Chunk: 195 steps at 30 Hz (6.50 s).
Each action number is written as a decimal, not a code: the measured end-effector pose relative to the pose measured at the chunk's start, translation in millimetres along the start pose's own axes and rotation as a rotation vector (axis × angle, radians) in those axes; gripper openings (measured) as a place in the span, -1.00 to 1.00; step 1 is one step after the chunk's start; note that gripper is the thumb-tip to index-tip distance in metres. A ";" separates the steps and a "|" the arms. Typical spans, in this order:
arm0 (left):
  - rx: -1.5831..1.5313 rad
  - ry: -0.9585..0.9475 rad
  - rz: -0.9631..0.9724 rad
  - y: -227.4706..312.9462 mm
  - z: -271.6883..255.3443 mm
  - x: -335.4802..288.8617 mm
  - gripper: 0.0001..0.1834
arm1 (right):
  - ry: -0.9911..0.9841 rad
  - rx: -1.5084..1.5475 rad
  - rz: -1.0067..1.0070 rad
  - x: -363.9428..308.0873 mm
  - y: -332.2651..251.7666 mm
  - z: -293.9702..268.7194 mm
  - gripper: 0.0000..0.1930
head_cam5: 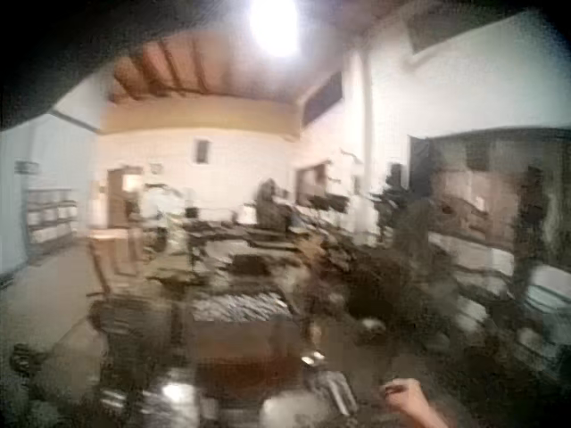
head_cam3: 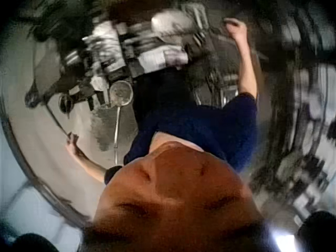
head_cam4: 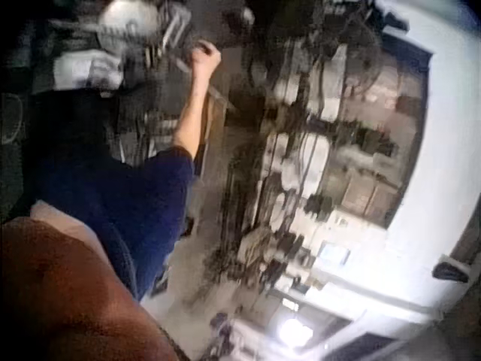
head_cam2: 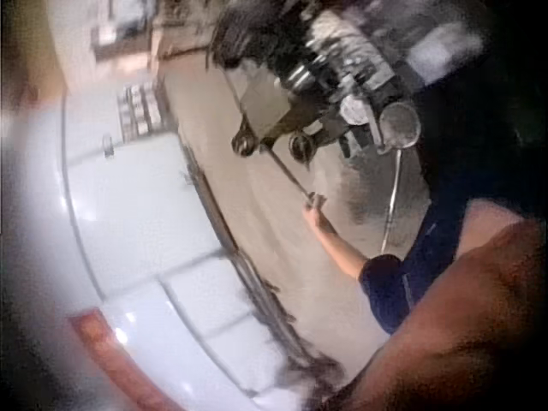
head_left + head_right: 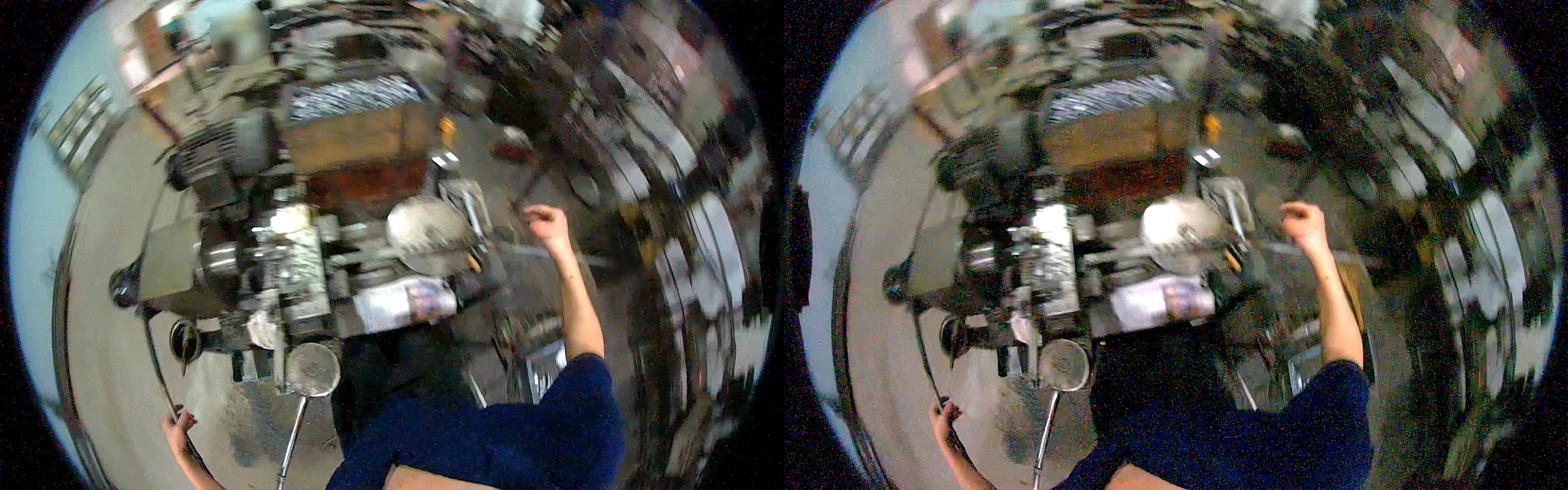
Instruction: The person is operating a lathe to machine metal components, using a tray to collect and organize finished parts.
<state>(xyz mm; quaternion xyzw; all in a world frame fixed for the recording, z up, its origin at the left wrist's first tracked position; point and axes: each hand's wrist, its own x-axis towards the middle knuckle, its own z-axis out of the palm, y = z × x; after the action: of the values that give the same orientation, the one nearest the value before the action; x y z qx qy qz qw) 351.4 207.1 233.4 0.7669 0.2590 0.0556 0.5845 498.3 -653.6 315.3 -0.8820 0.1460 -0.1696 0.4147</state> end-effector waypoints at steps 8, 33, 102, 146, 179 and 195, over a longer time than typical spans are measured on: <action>0.056 0.049 -0.134 16.7 50.1 -18.9 -0.61 | 0.176 -0.398 0.207 -189.8 159.2 -113.9 -0.73; 0.116 0.146 -0.035 100.3 112.8 -101.1 -0.50 | -0.438 -0.832 0.778 -347.7 275.5 -85.3 -0.66; 0.158 -0.127 0.457 159.9 155.0 -59.4 -0.64 | -0.657 -0.171 -1.320 -79.4 -312.7 307.3 -0.75; 1.207 0.518 -0.162 -18.6 -66.1 -33.1 -0.79 | -0.719 -0.225 -0.847 -56.1 -342.1 399.7 -0.74; 1.055 0.060 0.308 -94.9 125.5 77.1 -0.68 | -0.161 -1.041 0.101 -16.2 103.6 0.7 -0.49; 0.773 -0.231 -0.026 -87.3 119.4 -12.8 -0.62 | -0.367 -0.345 0.278 -235.5 110.4 23.9 -0.78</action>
<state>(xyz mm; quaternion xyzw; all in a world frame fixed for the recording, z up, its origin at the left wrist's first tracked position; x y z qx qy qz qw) 357.7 113.4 118.3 0.9281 0.2032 -0.1398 0.2788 283.5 -611.2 172.9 -0.9270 0.2145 0.0787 0.2974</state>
